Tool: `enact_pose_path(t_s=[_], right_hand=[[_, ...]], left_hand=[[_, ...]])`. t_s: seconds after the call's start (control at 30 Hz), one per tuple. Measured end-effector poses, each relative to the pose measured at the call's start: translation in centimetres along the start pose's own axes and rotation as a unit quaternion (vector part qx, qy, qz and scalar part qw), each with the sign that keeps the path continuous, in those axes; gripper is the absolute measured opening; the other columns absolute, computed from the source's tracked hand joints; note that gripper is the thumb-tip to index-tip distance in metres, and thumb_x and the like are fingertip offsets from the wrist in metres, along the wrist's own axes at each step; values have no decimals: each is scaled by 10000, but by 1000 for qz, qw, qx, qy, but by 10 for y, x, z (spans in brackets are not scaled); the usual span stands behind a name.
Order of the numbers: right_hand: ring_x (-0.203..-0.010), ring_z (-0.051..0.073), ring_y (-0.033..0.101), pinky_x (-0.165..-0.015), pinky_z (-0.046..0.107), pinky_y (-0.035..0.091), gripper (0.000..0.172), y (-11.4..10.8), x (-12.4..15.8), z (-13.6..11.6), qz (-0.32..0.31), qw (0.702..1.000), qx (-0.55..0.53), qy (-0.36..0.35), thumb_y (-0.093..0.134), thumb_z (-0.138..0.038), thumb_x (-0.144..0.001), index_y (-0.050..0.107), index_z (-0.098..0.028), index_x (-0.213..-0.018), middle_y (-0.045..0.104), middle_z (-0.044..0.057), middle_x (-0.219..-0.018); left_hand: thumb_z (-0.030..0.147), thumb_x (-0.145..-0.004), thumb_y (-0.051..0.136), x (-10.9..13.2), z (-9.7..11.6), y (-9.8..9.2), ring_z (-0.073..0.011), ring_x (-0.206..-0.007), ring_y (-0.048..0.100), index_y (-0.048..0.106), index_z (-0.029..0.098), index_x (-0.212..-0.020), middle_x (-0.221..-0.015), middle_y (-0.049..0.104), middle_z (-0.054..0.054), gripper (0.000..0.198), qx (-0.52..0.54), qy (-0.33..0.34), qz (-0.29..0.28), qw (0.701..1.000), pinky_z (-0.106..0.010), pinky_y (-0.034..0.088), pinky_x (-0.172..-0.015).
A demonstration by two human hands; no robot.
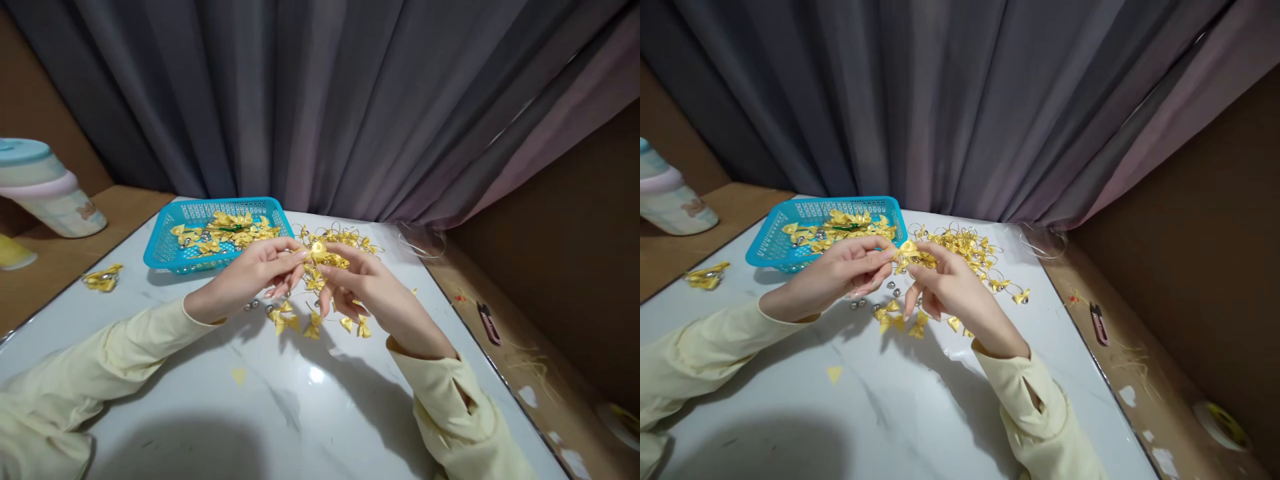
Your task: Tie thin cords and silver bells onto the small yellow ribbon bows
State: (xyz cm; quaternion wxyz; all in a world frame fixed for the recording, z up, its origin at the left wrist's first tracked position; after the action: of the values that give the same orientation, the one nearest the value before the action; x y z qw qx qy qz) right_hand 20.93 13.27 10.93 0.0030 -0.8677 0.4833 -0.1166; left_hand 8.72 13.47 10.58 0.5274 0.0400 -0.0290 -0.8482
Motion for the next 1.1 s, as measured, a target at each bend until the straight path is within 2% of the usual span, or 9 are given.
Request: enact_pose_path(t_s=[0.1, 0.27, 0.37, 0.43, 0.53, 0.67, 0.8, 0.9, 1.1], right_hand=[[-286, 41, 348, -295, 152, 226, 307, 7, -4, 2, -33, 999, -17, -5, 506, -270, -868, 467, -120, -1134, 624, 2, -527], [-300, 45, 417, -301, 153, 298, 258, 7, -10, 2, -17, 996, -7, -83, 537, -260, -836, 551, -164, -1076, 626, -17, -562], [-341, 42, 437, -331, 163, 322, 133, 2, -11, 2, 37, 989, 35, -135, 547, -248, -812, 626, -142, -811, 599, -13, -561], [-369, 39, 400, -368, 165, 316, 174, -4, -9, 0, 94, 976, 71, -185, 549, -235, -803, 625, -141, -678, 502, -43, -474], [-419, 46, 349, -416, 175, 291, 209, -9, -5, -4, 155, 943, 139, -258, 565, -229, -792, 635, -149, -612, 416, -53, -442], [-459, 60, 410, -453, 181, 309, 208, -10, -3, -6, 172, 913, 211, -303, 547, -178, -788, 680, -159, -629, 517, -28, -498], [-476, 67, 475, -480, 176, 349, 224, -10, -3, -7, 171, 901, 229, -326, 520, -137, -782, 708, -167, -663, 575, -21, -523], [-474, 76, 494, -492, 182, 365, 221, -14, -7, -2, 192, 895, 261, -307, 514, -137, -774, 715, -162, -686, 597, -14, -525], [-600, 126, 618, -572, 204, 442, 162, -27, -26, 15, 191, 911, 253, -265, 560, -174, -756, 721, -151, -762, 702, 29, -688]], left_hand=[[225, -917, 454, 2, 2, 2, -21, -359, 394, 499, 138, -773, -513, 493, 62, 175, 19, 7, -14, 1000, -136, 268, -360], [231, -917, 457, 3, 3, 4, -22, -356, 395, 517, 133, -780, -504, 508, 54, 179, 22, 5, -31, 999, -131, 290, -357], [243, -913, 467, 3, 4, 5, -24, -368, 401, 532, 132, -787, -515, 517, 48, 180, 17, 1, -35, 999, -129, 296, -358], [249, -910, 474, 4, 5, 5, -22, -379, 406, 543, 132, -794, -528, 518, 48, 178, 8, -1, -38, 999, -128, 306, -369], [259, -903, 489, 6, 6, 6, -18, -382, 403, 564, 133, -815, -540, 522, 49, 171, -14, -1, -44, 999, -131, 305, -379], [266, -894, 502, 6, 8, 6, -16, -369, 381, 578, 135, -801, -529, 525, 48, 178, -51, 1, -51, 997, -139, 287, -377], [270, -895, 499, 5, 7, 6, -9, -367, 366, 570, 134, -783, -525, 520, 51, 190, -64, -2, -53, 997, -141, 273, -380], [275, -894, 500, 6, 9, 8, -11, -363, 363, 568, 137, -785, -526, 524, 50, 189, -67, -2, -59, 996, -150, 266, -377], [271, -885, 514, 15, 19, 9, -31, -372, 367, 565, 151, -773, -488, 513, 53, 172, -109, 0, -48, 993, -178, 323, -422]])
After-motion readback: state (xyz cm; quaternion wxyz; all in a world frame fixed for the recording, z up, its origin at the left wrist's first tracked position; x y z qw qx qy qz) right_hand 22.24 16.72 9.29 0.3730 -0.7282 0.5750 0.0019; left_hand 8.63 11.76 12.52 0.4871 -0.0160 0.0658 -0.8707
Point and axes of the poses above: each hand's wrist, its own x-axis away from the middle knuckle, its own y-axis out of the palm, z = x × y, the point moved 6 cm from there along -x, towards the middle knuckle
